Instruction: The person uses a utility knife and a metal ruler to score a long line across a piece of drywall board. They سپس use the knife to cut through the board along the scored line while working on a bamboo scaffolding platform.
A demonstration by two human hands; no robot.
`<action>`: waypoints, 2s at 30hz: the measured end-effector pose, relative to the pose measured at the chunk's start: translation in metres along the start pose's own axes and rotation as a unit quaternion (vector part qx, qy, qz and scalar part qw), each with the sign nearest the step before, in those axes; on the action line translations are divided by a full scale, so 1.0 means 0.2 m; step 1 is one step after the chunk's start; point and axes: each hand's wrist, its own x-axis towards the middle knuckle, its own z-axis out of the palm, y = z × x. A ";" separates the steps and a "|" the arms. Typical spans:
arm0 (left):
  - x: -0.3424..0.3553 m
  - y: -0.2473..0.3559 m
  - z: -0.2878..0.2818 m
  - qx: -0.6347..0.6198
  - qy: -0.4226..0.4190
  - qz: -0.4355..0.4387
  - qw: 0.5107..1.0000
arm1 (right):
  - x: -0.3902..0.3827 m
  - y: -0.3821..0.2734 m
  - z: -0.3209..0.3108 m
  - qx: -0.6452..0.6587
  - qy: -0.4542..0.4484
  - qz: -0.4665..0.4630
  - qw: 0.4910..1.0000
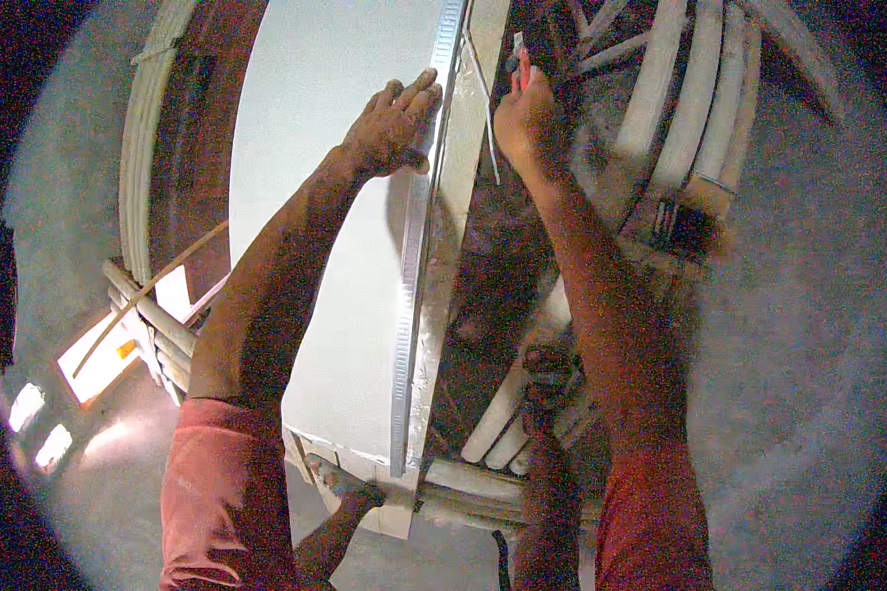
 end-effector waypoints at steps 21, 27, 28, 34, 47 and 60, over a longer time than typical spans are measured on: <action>0.02 -0.02 -0.03 -0.015 -0.069 -0.004 0.998 | 0.70 -0.05 -0.03 -0.242 0.137 -0.202 0.939; 0.01 -0.01 -0.05 -0.022 -0.061 0.009 0.998 | 0.78 -0.21 0.08 -0.149 0.127 -0.266 0.944; 0.01 -0.01 -0.05 -0.018 -0.067 0.008 0.998 | 0.75 -0.25 0.13 -0.152 0.100 -0.269 0.946; 0.01 -0.01 -0.06 -0.014 -0.071 0.006 0.997 | 0.47 -0.35 0.24 -0.148 0.005 -0.138 0.979; 0.02 -0.03 -0.02 -0.019 -0.012 0.027 0.999 | 0.71 -0.12 -0.24 -0.258 0.148 -0.092 0.950; 0.02 0.01 -0.08 -0.011 -0.081 -0.006 0.997 | 0.90 -0.29 0.19 -0.125 0.110 -0.264 0.950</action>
